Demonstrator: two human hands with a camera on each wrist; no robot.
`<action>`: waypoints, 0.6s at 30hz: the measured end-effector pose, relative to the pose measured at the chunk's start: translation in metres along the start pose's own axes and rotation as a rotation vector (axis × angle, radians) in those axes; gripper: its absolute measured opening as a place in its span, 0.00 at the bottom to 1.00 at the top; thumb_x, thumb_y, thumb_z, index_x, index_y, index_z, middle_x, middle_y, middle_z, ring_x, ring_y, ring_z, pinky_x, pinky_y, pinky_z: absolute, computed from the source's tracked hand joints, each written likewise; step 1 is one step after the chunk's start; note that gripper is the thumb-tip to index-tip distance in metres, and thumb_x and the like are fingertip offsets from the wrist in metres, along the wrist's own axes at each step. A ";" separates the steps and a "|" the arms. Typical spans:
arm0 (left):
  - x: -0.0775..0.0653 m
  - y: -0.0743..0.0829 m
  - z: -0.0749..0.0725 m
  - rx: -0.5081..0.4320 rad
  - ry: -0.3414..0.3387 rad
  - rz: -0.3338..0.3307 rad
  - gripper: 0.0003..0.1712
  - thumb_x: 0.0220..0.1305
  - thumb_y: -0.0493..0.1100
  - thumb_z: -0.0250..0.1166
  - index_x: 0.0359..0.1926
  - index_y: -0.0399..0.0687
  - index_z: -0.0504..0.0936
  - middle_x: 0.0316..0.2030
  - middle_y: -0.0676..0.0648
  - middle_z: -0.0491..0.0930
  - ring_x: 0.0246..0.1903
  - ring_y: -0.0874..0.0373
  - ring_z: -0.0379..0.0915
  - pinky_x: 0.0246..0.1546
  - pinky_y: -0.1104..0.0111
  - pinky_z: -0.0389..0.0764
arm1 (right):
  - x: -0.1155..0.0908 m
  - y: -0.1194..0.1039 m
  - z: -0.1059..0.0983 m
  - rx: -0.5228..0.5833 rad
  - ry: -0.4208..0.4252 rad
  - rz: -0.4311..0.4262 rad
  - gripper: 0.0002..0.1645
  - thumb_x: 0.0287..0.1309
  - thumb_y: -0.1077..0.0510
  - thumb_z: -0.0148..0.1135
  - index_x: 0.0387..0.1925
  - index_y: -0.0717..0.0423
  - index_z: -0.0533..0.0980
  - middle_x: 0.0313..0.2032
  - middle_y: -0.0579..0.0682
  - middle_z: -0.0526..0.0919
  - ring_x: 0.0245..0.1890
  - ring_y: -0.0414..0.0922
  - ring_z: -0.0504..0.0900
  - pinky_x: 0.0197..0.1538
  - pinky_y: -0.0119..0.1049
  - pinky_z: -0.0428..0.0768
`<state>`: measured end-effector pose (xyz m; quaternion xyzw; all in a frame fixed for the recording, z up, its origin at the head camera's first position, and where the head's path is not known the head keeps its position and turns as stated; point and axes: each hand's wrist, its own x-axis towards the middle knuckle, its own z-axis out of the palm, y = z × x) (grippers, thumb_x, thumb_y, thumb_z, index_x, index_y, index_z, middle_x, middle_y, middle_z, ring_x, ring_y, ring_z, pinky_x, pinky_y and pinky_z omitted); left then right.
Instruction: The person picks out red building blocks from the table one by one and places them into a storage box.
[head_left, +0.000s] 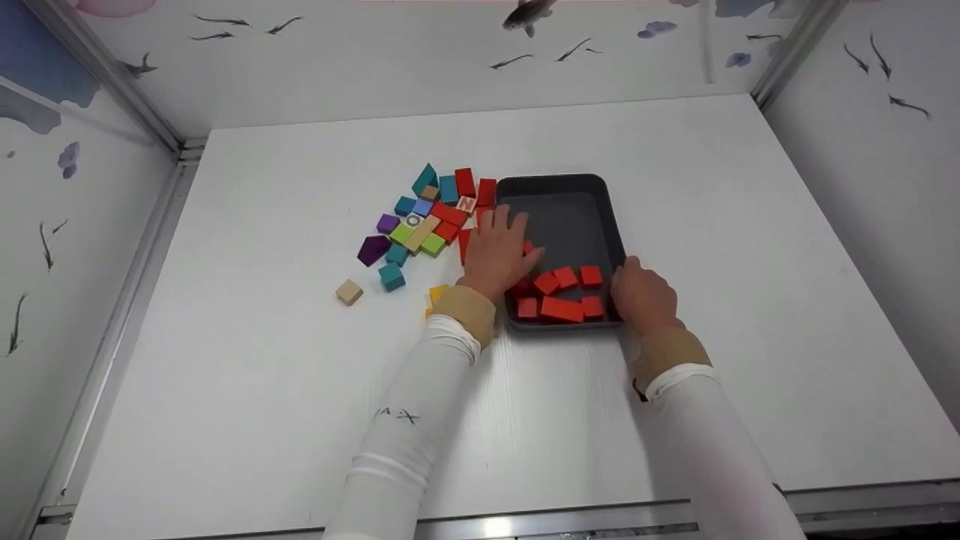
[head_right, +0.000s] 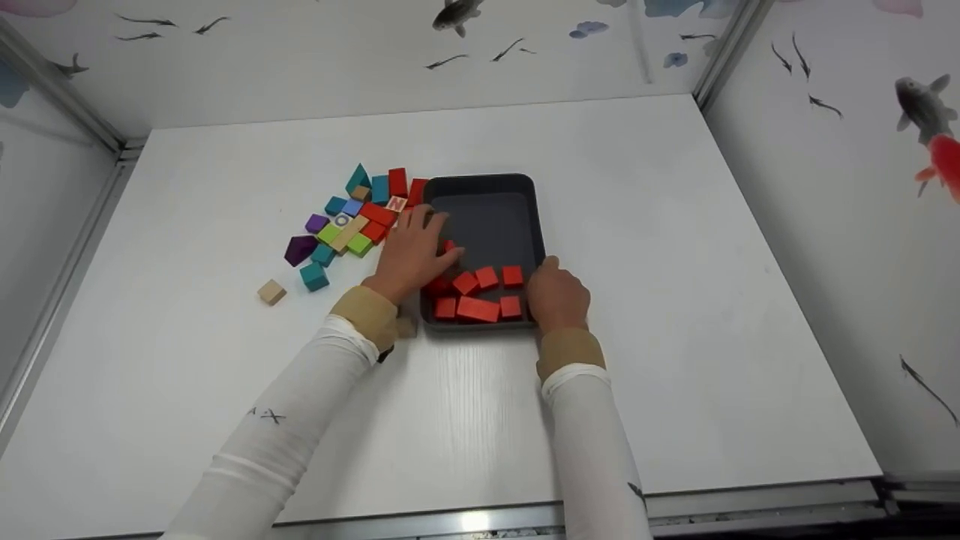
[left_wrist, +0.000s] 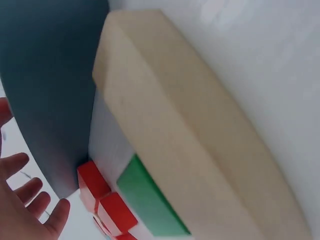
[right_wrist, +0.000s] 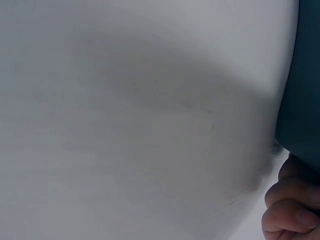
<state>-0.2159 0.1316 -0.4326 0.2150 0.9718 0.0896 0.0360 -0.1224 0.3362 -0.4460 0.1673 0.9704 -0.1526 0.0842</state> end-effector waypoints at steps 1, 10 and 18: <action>0.000 -0.002 -0.001 -0.008 0.011 -0.014 0.39 0.54 0.66 0.53 0.64 0.56 0.58 0.63 0.46 0.52 0.60 0.51 0.45 0.55 0.58 0.61 | 0.000 0.001 0.000 0.002 -0.001 0.001 0.21 0.65 0.53 0.33 0.44 0.66 0.65 0.30 0.66 0.77 0.28 0.58 0.77 0.28 0.51 0.73; 0.003 -0.027 -0.006 -0.064 0.041 -0.147 0.32 0.60 0.58 0.53 0.62 0.55 0.59 0.62 0.47 0.53 0.58 0.53 0.50 0.54 0.59 0.64 | -0.001 0.004 -0.005 0.012 0.010 0.009 0.22 0.65 0.52 0.32 0.45 0.66 0.65 0.30 0.66 0.77 0.28 0.58 0.77 0.28 0.51 0.73; -0.001 -0.040 -0.001 0.020 -0.066 -0.168 0.32 0.58 0.51 0.57 0.62 0.52 0.60 0.58 0.45 0.58 0.55 0.51 0.53 0.53 0.58 0.65 | 0.000 0.002 0.000 0.037 0.013 -0.009 0.23 0.65 0.52 0.31 0.46 0.66 0.65 0.31 0.67 0.77 0.30 0.58 0.77 0.30 0.53 0.73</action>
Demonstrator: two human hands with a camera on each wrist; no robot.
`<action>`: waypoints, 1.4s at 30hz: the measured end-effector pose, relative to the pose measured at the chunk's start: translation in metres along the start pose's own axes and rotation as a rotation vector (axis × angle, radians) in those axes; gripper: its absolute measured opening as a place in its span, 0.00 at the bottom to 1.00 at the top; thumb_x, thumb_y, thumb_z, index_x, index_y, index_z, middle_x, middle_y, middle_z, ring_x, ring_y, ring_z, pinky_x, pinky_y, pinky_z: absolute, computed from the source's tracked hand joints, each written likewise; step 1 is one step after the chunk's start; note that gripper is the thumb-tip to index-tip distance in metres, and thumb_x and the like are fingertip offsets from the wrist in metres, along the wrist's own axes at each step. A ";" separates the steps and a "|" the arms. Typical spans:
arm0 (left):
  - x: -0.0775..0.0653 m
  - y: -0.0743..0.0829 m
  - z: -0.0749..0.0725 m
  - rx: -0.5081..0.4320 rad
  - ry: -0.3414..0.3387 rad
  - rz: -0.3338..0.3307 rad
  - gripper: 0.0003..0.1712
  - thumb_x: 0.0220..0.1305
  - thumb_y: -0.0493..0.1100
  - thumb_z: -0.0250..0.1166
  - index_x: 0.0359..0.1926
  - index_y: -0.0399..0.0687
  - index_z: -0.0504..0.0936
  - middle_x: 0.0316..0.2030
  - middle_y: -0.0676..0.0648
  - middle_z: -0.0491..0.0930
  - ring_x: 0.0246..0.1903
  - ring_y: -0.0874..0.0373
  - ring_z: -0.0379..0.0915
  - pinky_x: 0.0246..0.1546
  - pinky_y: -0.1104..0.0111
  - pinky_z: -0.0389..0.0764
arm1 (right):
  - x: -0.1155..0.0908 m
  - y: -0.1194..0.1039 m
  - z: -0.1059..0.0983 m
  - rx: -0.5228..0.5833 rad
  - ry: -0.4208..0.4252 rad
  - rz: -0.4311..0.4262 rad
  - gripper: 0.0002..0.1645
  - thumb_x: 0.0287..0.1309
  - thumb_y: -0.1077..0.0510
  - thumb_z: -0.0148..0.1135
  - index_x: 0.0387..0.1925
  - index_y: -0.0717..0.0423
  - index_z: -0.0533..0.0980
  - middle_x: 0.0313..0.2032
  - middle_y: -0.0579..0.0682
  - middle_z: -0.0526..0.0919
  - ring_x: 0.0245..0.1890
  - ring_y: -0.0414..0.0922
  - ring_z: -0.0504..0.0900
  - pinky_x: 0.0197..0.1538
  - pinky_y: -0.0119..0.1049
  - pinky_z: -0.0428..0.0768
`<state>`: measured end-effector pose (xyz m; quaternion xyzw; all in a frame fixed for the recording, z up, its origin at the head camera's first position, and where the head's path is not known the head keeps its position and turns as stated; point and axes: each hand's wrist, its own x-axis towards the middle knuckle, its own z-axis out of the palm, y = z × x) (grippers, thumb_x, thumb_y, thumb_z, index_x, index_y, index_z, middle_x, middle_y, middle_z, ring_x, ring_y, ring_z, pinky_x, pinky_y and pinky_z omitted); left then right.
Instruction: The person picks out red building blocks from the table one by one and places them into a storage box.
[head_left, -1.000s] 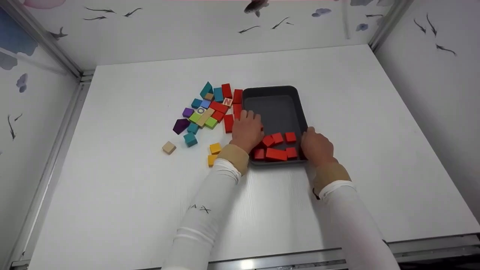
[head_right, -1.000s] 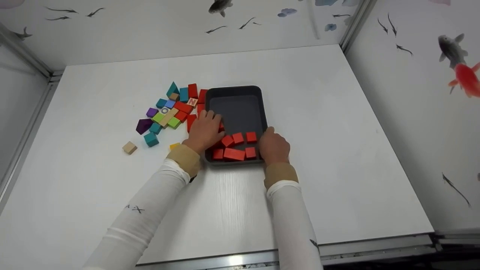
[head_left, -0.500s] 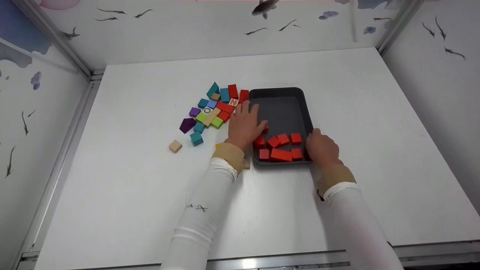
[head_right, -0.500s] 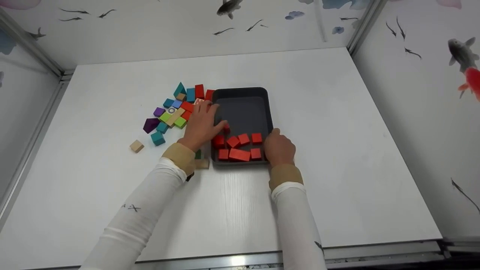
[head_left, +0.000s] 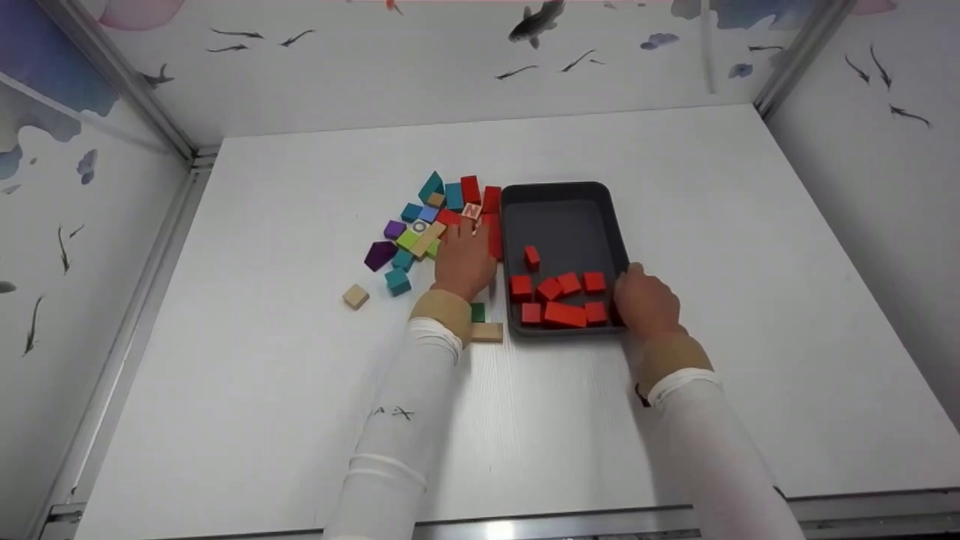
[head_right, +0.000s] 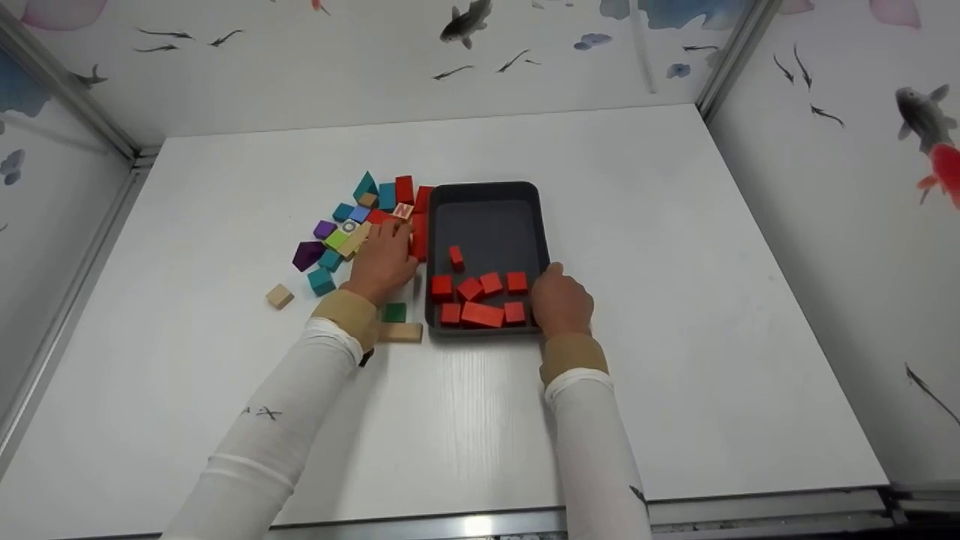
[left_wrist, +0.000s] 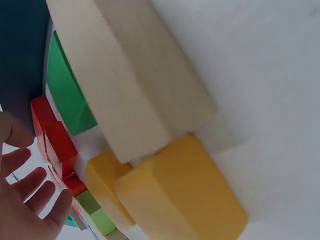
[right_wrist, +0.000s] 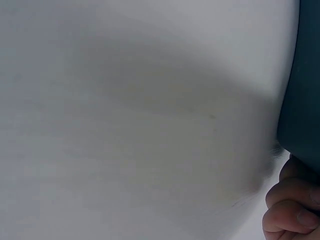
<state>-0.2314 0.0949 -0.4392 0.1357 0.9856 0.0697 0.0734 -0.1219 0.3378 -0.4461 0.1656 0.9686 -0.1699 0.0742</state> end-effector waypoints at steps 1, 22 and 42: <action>-0.001 0.000 0.001 0.018 -0.019 0.003 0.32 0.58 0.51 0.57 0.62 0.52 0.60 0.58 0.44 0.58 0.55 0.50 0.52 0.53 0.57 0.65 | 0.000 0.000 0.000 0.003 -0.002 -0.001 0.23 0.65 0.52 0.31 0.46 0.66 0.65 0.32 0.67 0.77 0.30 0.58 0.77 0.30 0.53 0.73; -0.010 0.019 -0.001 0.360 -0.137 0.019 0.46 0.55 0.46 0.63 0.68 0.46 0.46 0.58 0.39 0.59 0.54 0.47 0.57 0.44 0.59 0.73 | 0.003 -0.006 -0.009 0.003 -0.032 0.004 0.22 0.65 0.51 0.31 0.45 0.65 0.64 0.33 0.66 0.76 0.30 0.56 0.76 0.31 0.51 0.72; -0.012 -0.011 -0.002 0.189 -0.152 -0.225 0.45 0.60 0.52 0.53 0.68 0.50 0.35 0.47 0.40 0.67 0.26 0.51 0.71 0.19 0.60 0.75 | -0.003 -0.002 0.001 -0.011 -0.023 0.013 0.22 0.66 0.52 0.30 0.46 0.65 0.64 0.30 0.66 0.76 0.29 0.58 0.77 0.27 0.51 0.72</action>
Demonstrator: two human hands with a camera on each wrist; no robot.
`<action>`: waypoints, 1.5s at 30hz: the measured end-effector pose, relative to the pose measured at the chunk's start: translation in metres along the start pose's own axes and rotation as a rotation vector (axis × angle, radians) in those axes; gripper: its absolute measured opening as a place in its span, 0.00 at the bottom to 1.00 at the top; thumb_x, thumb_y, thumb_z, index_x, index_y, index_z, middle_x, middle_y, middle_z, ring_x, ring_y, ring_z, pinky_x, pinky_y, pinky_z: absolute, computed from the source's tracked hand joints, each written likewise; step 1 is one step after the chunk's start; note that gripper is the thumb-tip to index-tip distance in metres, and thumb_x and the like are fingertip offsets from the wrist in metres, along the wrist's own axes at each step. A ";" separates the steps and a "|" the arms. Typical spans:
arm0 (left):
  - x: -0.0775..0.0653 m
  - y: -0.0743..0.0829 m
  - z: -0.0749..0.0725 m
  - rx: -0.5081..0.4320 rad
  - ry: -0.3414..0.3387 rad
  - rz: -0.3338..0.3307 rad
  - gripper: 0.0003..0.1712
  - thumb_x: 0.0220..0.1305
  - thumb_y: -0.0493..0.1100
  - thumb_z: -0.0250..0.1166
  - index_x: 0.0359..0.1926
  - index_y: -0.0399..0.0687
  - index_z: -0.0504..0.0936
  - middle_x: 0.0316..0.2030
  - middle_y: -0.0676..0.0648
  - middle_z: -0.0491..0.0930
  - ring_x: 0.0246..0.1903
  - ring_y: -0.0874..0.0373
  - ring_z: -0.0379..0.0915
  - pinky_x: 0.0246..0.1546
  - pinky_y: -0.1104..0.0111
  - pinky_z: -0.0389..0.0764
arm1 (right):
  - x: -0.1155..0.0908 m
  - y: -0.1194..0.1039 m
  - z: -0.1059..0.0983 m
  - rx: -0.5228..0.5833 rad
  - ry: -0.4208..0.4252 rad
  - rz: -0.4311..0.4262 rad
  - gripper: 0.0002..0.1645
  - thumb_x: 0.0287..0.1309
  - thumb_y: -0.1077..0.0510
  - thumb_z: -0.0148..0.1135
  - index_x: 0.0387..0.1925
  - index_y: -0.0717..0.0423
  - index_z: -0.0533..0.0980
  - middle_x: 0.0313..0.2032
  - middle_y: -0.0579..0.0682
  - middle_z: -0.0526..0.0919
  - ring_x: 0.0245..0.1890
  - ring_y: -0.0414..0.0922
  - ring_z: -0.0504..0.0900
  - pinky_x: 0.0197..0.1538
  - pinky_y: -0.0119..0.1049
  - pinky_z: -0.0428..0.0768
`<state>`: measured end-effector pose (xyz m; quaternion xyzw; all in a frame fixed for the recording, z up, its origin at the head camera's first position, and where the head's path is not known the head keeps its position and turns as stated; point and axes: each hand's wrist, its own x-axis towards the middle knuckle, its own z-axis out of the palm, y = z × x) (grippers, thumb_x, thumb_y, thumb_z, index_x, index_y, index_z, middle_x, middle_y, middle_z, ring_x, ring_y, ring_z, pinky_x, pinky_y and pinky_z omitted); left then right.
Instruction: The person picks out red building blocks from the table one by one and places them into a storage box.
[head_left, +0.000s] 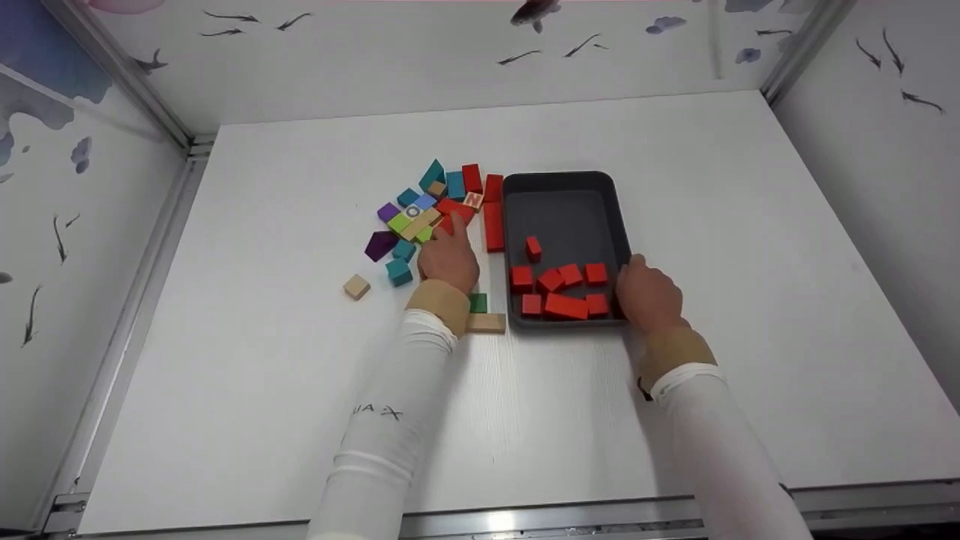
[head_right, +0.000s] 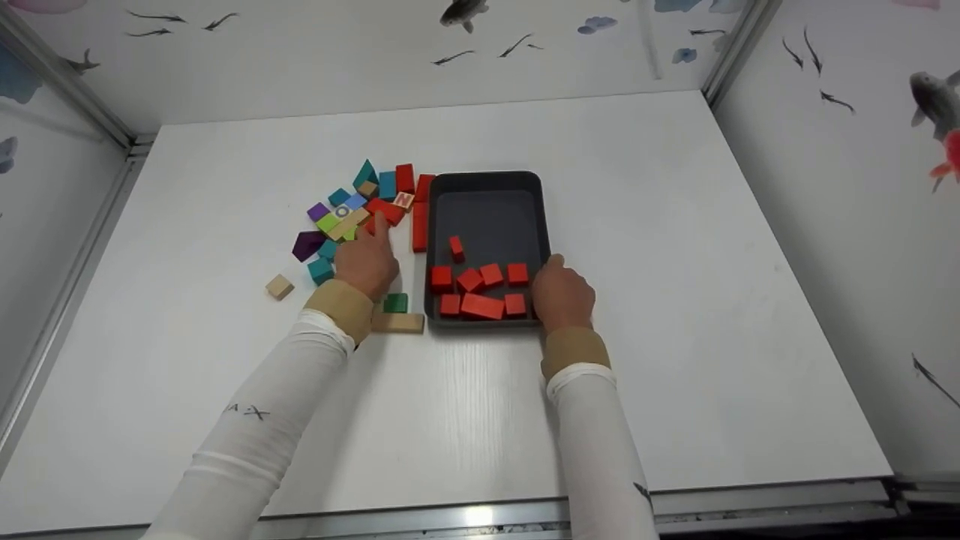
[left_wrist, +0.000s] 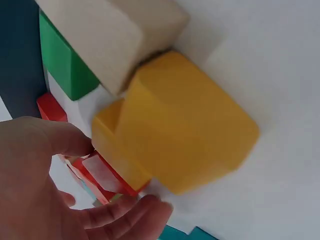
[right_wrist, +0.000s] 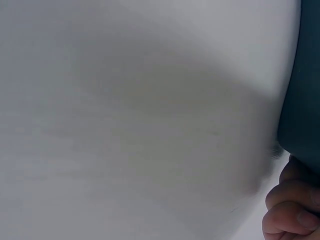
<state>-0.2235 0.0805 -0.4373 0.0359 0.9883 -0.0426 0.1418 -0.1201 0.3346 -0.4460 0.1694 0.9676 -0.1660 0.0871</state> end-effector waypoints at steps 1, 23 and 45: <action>0.000 -0.002 0.000 -0.018 -0.003 0.002 0.43 0.61 0.52 0.52 0.68 0.49 0.37 0.44 0.40 0.69 0.25 0.51 0.71 0.21 0.61 0.75 | 0.000 0.001 -0.001 0.001 0.001 0.001 0.22 0.66 0.52 0.30 0.46 0.65 0.64 0.30 0.67 0.76 0.29 0.58 0.77 0.27 0.51 0.72; 0.001 0.020 -0.028 -0.197 0.066 0.177 0.34 0.52 0.47 0.64 0.60 0.52 0.63 0.55 0.42 0.60 0.53 0.50 0.56 0.45 0.58 0.73 | 0.001 0.005 -0.005 0.006 0.021 0.006 0.21 0.65 0.52 0.32 0.46 0.65 0.64 0.31 0.66 0.76 0.29 0.57 0.76 0.29 0.51 0.72; -0.020 0.071 -0.021 -0.369 0.262 0.581 0.31 0.55 0.47 0.59 0.61 0.58 0.63 0.49 0.49 0.66 0.45 0.58 0.61 0.43 0.70 0.72 | -0.003 -0.002 0.003 0.013 0.033 0.008 0.20 0.65 0.52 0.33 0.42 0.64 0.66 0.30 0.65 0.77 0.29 0.59 0.77 0.28 0.51 0.72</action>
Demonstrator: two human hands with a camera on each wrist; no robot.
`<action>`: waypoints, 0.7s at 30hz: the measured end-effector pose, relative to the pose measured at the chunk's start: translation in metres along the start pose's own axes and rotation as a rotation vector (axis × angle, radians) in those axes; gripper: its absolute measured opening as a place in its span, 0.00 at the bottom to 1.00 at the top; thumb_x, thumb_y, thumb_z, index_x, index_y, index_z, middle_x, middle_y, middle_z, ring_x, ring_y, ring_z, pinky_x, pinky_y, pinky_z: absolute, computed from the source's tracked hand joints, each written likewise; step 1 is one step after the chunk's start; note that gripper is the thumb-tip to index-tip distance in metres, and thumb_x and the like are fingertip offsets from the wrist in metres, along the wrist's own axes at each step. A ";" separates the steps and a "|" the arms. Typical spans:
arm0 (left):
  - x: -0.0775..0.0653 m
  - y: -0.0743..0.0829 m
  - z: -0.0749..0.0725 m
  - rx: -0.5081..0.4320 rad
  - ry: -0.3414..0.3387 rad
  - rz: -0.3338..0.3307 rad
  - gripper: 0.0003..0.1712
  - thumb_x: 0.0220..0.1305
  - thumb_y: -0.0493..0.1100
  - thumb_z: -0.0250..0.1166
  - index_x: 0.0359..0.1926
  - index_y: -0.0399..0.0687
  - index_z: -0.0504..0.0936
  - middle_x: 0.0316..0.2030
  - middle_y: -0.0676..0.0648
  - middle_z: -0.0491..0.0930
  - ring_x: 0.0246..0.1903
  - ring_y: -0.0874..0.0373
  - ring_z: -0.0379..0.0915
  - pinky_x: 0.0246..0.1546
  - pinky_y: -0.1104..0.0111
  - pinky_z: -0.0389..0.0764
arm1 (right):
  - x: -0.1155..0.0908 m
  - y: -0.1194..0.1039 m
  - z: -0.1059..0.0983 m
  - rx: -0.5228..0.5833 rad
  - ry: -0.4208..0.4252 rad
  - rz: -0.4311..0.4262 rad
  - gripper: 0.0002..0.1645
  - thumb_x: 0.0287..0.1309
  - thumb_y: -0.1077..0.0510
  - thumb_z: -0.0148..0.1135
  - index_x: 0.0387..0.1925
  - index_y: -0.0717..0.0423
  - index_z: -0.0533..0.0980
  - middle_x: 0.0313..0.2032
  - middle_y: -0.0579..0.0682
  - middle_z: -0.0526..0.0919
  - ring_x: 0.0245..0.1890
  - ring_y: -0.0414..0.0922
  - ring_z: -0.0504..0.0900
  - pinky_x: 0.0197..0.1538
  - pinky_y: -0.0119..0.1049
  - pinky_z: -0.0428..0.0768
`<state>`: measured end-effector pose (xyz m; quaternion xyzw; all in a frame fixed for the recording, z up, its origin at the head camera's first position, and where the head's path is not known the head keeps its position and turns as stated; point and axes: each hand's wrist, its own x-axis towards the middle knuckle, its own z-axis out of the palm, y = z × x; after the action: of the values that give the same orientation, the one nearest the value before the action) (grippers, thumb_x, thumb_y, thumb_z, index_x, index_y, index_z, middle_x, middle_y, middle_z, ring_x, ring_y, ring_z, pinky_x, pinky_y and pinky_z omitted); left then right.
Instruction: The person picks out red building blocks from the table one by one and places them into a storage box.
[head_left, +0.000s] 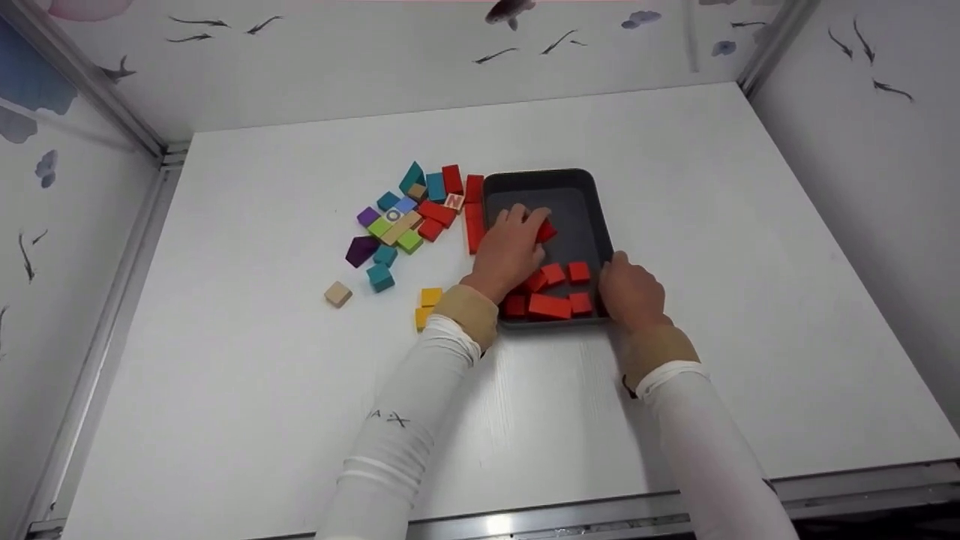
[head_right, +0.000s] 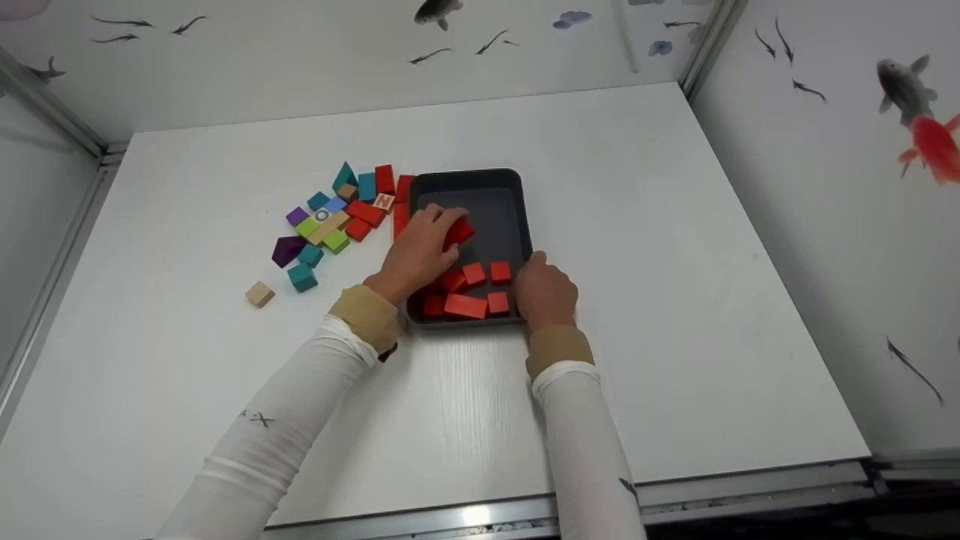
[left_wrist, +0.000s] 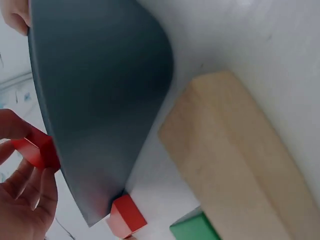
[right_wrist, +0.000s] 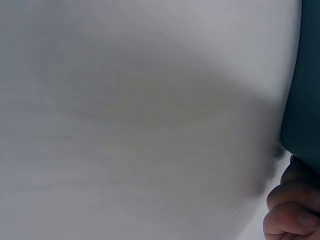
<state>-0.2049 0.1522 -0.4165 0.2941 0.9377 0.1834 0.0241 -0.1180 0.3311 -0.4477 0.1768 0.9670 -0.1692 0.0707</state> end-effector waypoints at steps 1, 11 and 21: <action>0.000 0.000 0.002 -0.009 -0.001 0.004 0.30 0.56 0.47 0.59 0.61 0.58 0.63 0.49 0.49 0.66 0.45 0.58 0.62 0.43 0.69 0.72 | 0.000 0.000 0.000 -0.003 -0.002 0.003 0.21 0.65 0.51 0.33 0.42 0.64 0.66 0.30 0.65 0.77 0.29 0.58 0.77 0.28 0.51 0.72; 0.004 0.002 0.010 -0.115 -0.026 0.026 0.27 0.59 0.46 0.58 0.60 0.59 0.64 0.52 0.52 0.69 0.47 0.58 0.62 0.48 0.69 0.67 | 0.000 0.003 -0.001 0.001 0.011 0.013 0.21 0.66 0.51 0.32 0.42 0.63 0.65 0.29 0.65 0.77 0.29 0.58 0.77 0.28 0.51 0.72; 0.005 0.000 0.014 -0.098 -0.077 0.033 0.27 0.59 0.46 0.59 0.59 0.60 0.65 0.51 0.52 0.70 0.48 0.57 0.64 0.50 0.63 0.66 | 0.000 0.001 -0.002 -0.006 0.005 0.013 0.20 0.65 0.51 0.33 0.40 0.63 0.66 0.28 0.64 0.77 0.28 0.58 0.77 0.28 0.51 0.72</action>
<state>-0.2066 0.1595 -0.4298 0.3149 0.9210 0.2182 0.0713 -0.1178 0.3323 -0.4465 0.1833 0.9665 -0.1655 0.0700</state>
